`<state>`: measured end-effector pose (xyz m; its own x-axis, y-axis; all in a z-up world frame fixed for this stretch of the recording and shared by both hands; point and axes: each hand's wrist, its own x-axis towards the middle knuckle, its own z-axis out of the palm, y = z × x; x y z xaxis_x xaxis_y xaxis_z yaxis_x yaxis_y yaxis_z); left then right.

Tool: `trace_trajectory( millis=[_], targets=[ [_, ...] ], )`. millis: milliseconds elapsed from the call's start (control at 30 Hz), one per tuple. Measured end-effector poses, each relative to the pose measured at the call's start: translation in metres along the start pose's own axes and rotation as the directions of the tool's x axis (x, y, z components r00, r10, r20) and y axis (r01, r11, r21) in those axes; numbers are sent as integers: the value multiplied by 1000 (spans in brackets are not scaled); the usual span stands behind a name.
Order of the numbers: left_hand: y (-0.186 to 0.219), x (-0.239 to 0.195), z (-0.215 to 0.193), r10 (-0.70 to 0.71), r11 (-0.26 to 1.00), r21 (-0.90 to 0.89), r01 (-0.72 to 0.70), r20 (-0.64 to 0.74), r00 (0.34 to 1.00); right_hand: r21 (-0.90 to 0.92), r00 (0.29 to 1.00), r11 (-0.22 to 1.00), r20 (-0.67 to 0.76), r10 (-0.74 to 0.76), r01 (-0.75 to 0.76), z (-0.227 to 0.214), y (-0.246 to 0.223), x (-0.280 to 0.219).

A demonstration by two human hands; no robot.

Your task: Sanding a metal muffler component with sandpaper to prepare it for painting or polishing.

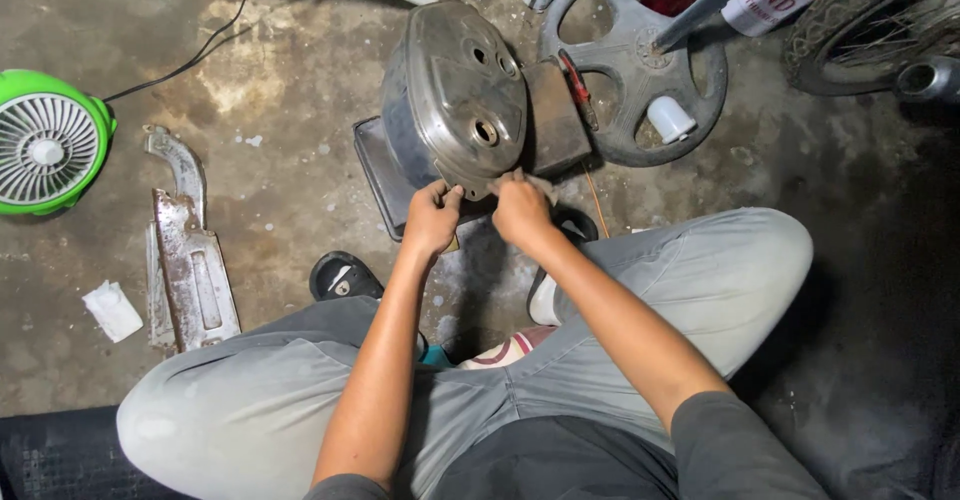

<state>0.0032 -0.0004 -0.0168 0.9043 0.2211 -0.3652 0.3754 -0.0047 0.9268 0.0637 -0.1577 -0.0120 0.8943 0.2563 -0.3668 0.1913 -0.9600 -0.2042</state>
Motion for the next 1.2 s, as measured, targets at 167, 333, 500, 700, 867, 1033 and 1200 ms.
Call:
trace_trajectory(
  millis=[167, 333, 500, 700, 867, 1033, 1200],
  targets=[
    [-6, 4, -2, 10, 998, 66, -11, 15, 1000, 22, 998, 998, 21, -66, 66, -19, -24, -21],
    [-10, 4, 1, 10, 998, 68, -9, -13, 1000, -38, 999, 999, 44, 12, -11, -3, -4, -7],
    [-2, 2, 1, 18, 997, 75, -18, -11, 1000, 14, 998, 999, 45, 39, -40, -19, -9, -13],
    [10, -4, -2, 22, 999, 42, -22, 4, 1000, 118, 996, 991, 46, -71, 65, -12, -4, -24],
    [5, -2, -1, 5, 1000, 16, -5, -2, 1000, 164, 998, 985, 6, -63, 61, -9, 11, -10],
    [-6, 3, 0, -6, 1000, 13, 6, -4, 1000, 151, 985, 973, -23, -172, 174, -22, 3, -27],
    [-12, 8, 0, -24, 996, 87, 25, -6, 1000, 155, 985, 973, -4, -173, 171, 6, 5, -22]
  ],
)
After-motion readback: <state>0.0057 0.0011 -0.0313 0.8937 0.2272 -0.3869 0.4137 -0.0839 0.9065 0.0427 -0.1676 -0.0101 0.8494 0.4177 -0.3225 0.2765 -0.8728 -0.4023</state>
